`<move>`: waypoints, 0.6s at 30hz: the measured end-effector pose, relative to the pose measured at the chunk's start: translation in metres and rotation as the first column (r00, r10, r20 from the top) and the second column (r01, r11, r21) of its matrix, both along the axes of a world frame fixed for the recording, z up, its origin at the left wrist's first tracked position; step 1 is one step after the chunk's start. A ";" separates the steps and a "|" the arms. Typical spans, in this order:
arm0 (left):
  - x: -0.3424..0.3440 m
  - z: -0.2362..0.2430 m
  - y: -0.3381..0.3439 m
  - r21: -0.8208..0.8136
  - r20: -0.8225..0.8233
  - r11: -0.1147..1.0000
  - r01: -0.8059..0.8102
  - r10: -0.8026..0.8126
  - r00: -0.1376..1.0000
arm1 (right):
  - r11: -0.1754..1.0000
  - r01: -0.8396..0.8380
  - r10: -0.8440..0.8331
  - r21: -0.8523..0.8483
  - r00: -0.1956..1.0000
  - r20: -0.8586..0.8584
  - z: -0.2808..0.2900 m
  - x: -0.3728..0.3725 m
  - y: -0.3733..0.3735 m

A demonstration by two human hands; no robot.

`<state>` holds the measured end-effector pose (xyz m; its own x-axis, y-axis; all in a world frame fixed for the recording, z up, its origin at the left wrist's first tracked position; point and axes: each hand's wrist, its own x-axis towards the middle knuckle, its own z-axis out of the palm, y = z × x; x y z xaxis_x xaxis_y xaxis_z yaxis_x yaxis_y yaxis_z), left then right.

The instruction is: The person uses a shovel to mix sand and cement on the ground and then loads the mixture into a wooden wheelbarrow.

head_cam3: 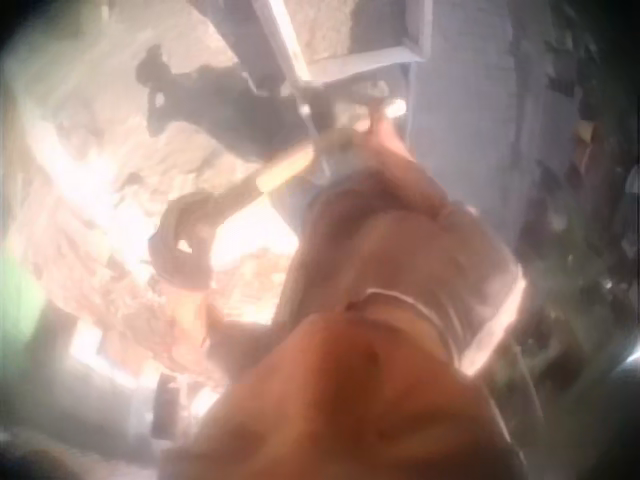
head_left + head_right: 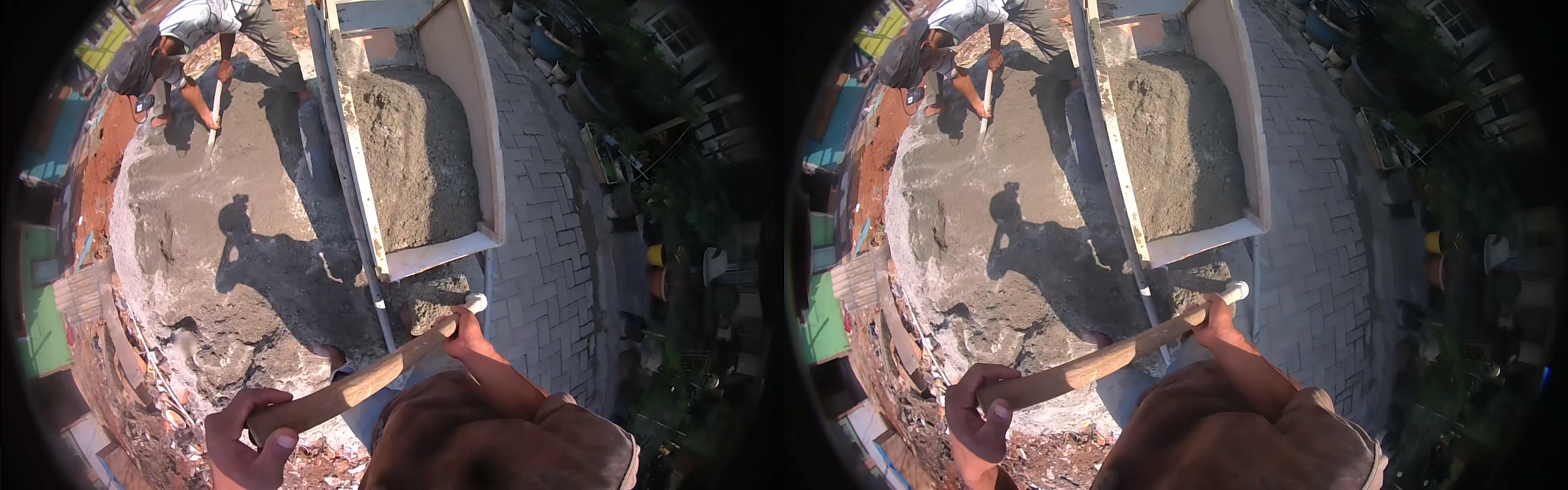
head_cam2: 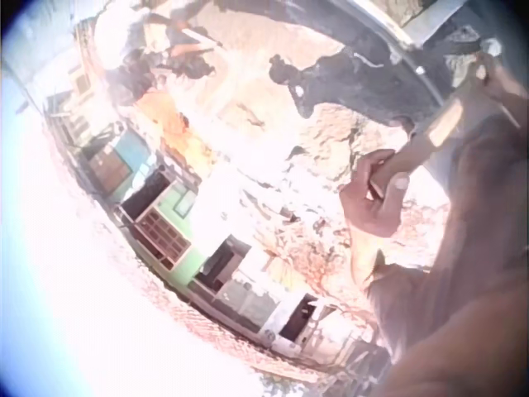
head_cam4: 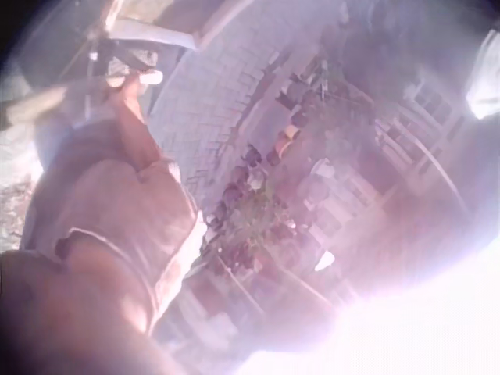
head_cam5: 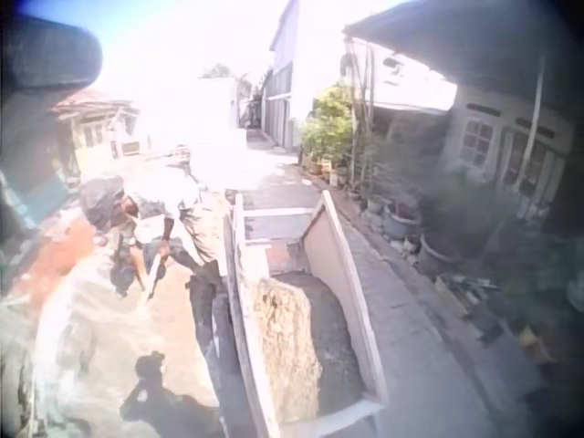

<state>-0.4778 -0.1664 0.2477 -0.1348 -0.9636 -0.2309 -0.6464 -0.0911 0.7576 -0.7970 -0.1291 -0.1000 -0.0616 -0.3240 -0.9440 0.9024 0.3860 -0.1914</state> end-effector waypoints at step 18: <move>0.058 -0.376 0.174 0.601 -0.188 0.053 -0.797 0.979 -0.077 | 0.769 -0.453 0.240 -0.451 0.859 -0.453 0.097 0.036 -0.067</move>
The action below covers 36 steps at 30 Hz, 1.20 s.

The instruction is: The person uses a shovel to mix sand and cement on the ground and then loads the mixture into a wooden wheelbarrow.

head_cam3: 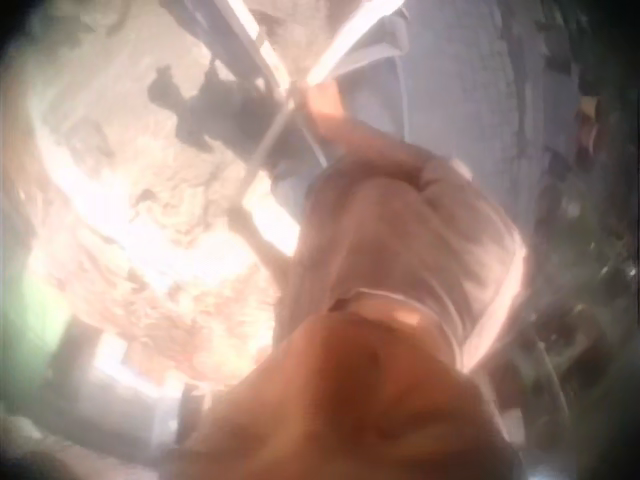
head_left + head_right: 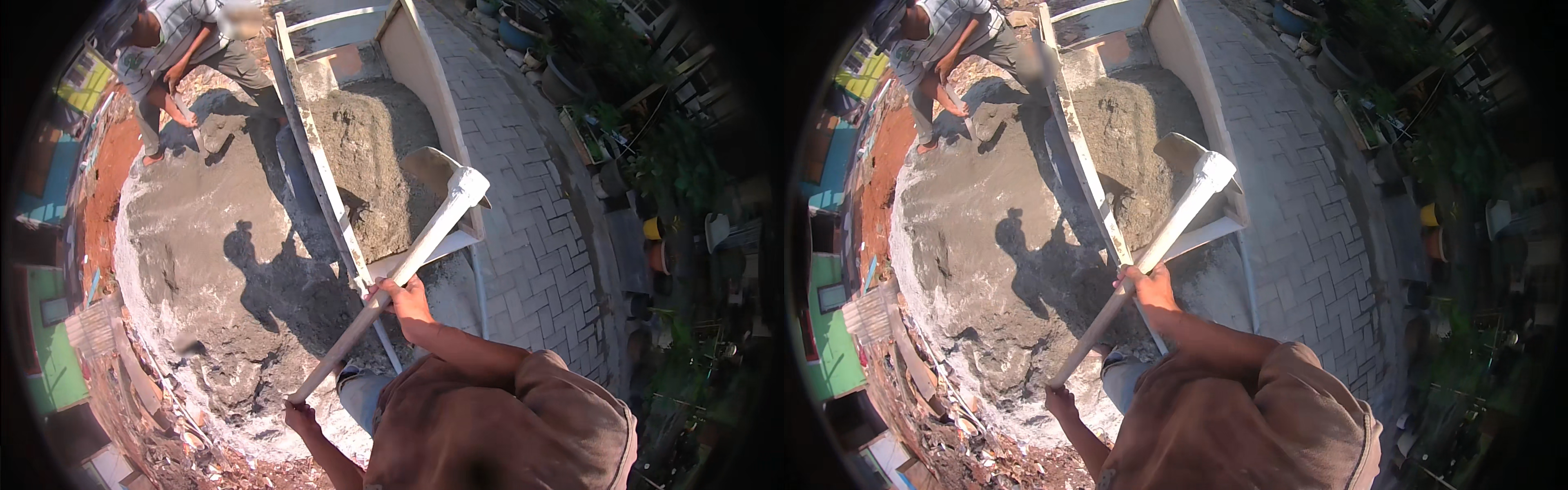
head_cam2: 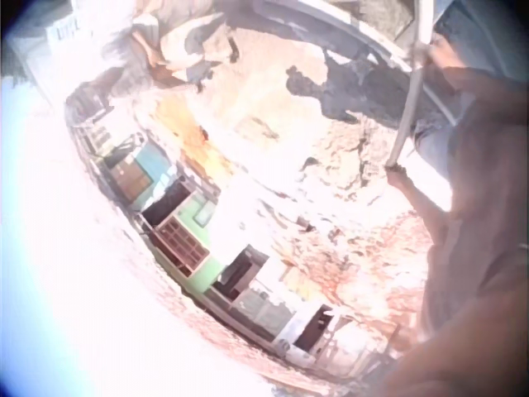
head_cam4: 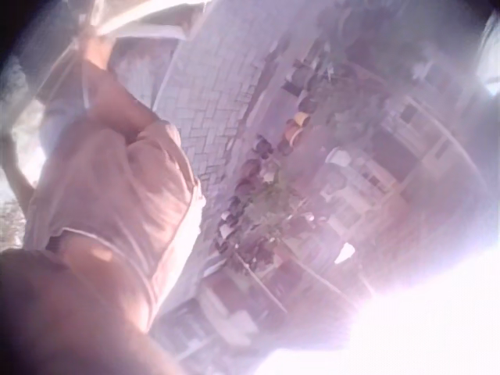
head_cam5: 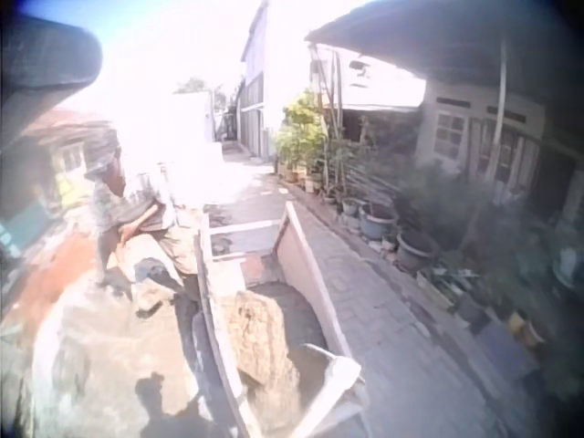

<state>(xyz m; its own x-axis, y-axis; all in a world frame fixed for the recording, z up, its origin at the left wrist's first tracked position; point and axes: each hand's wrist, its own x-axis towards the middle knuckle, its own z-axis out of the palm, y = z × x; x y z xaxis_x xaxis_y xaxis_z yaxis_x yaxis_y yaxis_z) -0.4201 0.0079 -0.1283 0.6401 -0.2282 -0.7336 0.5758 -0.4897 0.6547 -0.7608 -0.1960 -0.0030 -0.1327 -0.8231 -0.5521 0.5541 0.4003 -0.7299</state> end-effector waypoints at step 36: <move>0.005 0.140 0.089 0.398 0.587 0.795 0.458 -0.604 0.539 | 0.914 -0.402 0.401 0.057 0.916 0.032 0.044 0.000 0.048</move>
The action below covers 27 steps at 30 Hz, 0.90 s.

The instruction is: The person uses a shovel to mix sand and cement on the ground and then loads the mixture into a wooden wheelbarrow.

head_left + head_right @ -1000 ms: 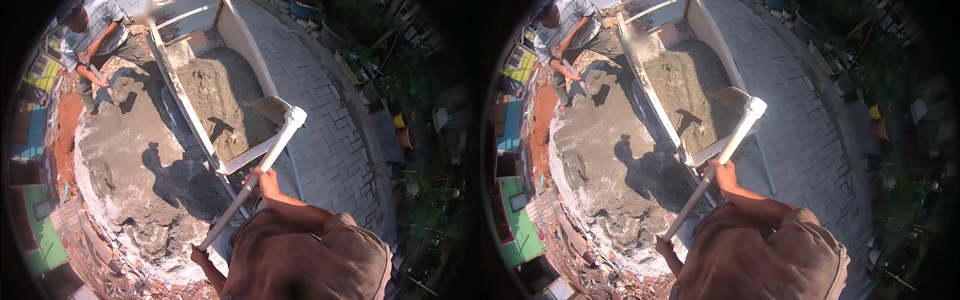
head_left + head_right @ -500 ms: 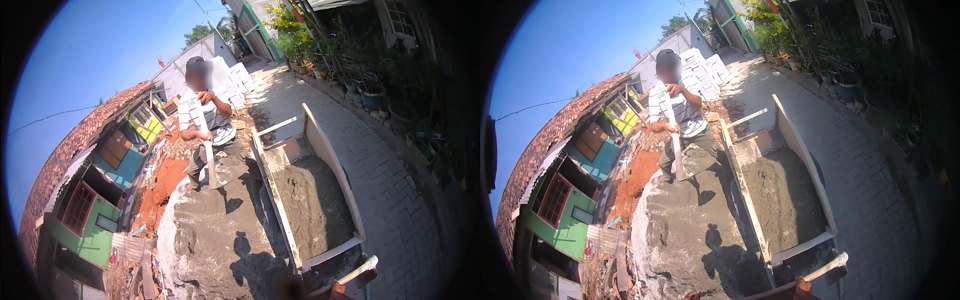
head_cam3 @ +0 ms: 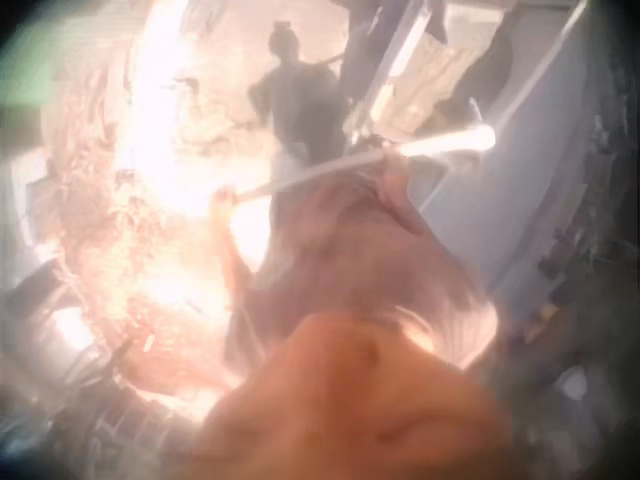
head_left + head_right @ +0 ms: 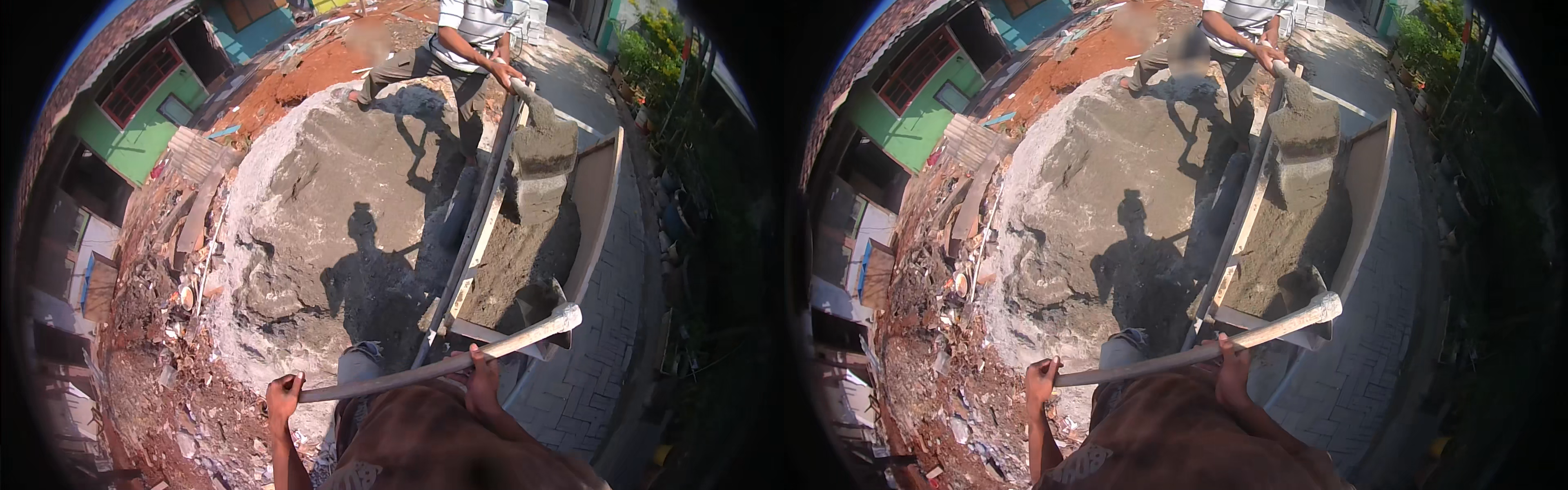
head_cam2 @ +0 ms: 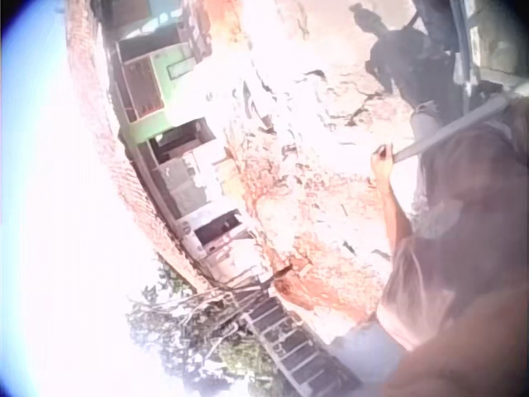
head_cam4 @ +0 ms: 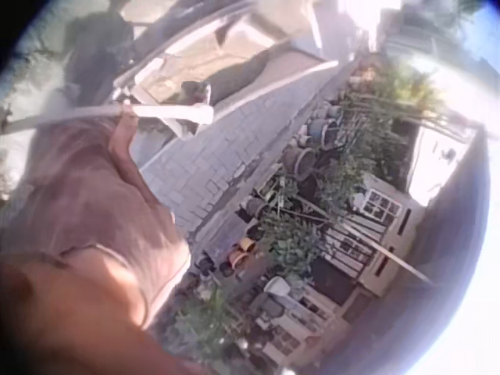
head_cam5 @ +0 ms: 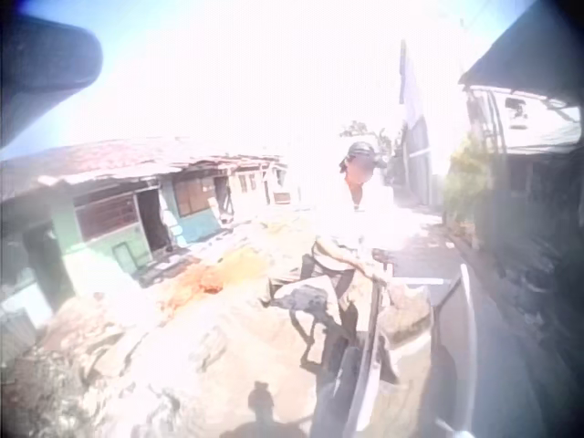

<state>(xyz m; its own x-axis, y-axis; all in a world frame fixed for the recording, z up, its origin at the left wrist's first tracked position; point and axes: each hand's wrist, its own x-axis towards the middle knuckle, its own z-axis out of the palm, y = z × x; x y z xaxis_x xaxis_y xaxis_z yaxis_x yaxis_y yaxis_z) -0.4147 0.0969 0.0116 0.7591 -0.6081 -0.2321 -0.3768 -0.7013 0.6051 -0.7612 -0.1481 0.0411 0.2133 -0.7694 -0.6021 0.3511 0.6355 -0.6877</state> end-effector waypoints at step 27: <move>0.309 -0.239 -0.305 -0.297 -0.537 0.787 -0.541 0.330 0.776 | 0.179 -0.666 0.252 -0.724 0.743 -0.620 -0.169 0.737 -0.170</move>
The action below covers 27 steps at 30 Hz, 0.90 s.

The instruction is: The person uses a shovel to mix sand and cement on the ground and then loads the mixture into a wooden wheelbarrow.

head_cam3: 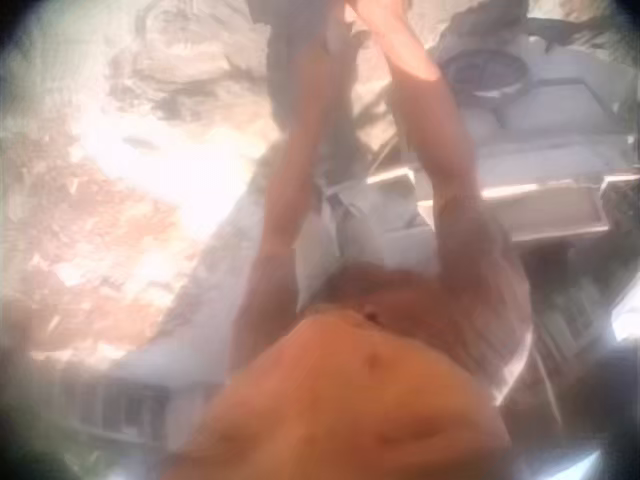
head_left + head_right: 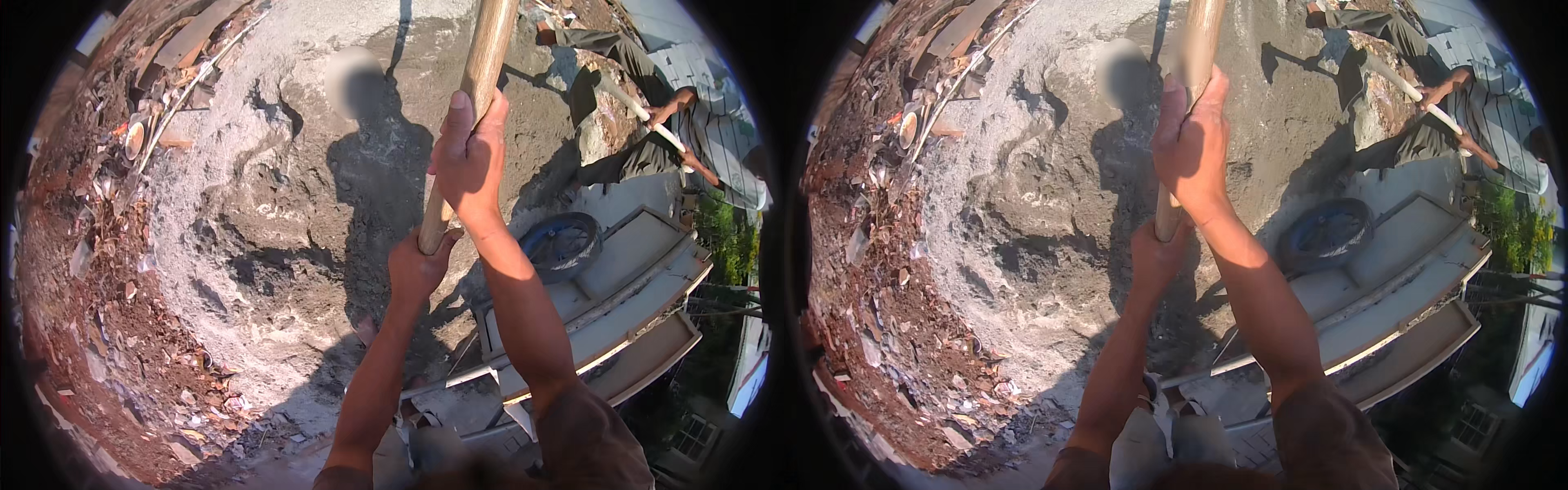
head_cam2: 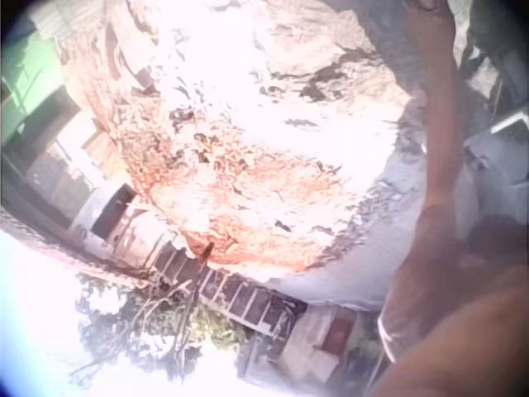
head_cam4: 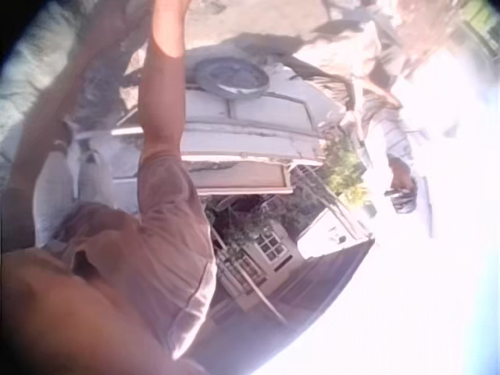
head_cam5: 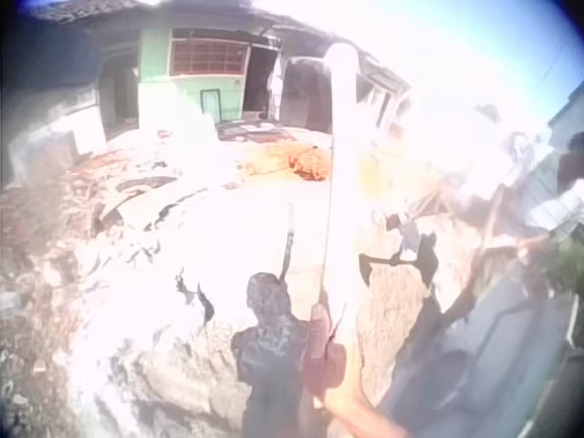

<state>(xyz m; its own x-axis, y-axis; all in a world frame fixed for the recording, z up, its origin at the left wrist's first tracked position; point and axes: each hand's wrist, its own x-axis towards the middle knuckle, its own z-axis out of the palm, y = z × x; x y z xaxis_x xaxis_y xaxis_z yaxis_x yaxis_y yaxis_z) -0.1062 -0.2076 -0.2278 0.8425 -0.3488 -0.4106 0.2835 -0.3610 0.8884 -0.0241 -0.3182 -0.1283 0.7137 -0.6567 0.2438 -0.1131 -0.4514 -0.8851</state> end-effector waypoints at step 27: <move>-0.120 0.095 0.087 0.512 -0.416 0.462 0.724 -0.604 0.680 | -0.104 0.365 -0.062 0.925 0.926 -0.372 -0.296 -0.237 0.058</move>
